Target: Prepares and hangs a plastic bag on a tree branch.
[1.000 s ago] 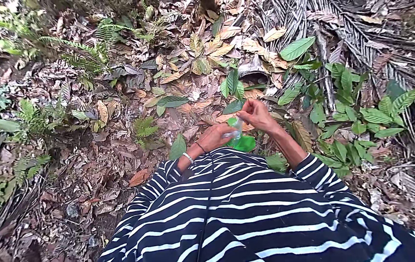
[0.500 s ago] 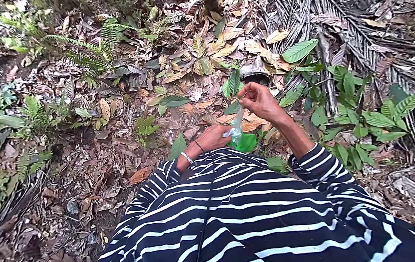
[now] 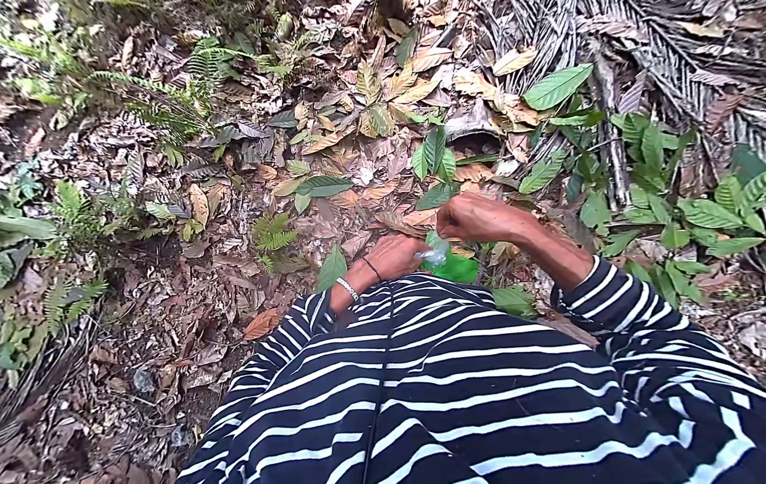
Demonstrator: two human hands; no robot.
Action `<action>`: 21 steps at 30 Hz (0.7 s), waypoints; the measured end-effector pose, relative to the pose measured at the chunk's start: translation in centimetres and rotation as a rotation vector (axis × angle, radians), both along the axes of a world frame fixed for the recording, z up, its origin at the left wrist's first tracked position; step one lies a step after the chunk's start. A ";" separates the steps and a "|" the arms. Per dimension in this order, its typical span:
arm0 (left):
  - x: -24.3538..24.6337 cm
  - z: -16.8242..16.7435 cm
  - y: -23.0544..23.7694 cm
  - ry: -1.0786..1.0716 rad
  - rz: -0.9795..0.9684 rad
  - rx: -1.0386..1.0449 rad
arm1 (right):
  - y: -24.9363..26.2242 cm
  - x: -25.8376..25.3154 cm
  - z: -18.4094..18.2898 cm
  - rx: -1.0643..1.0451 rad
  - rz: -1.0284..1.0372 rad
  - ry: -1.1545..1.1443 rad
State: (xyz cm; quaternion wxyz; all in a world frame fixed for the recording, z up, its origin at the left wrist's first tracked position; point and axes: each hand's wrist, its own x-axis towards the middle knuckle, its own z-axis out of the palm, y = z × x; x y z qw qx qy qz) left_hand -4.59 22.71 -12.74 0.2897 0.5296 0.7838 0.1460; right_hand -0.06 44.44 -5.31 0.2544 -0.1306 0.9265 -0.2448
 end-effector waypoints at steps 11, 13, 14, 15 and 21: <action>1.7 2.1 -1.1 0.092 0.024 -0.200 | 0.3 0.4 9.2 -0.080 0.016 0.337; 1.7 3.3 -0.6 0.058 0.001 -0.200 | 0.3 0.0 10.0 -0.077 0.030 0.352; 1.7 4.9 0.3 0.019 -0.035 -0.264 | 0.3 -0.1 10.6 -0.080 0.039 0.365; 1.7 6.0 0.7 0.011 -0.062 -0.306 | 0.2 -0.1 11.3 -0.080 0.049 0.382; 1.3 4.1 1.6 -0.025 -0.123 -0.358 | 0.7 -0.6 19.3 -0.146 -0.030 0.635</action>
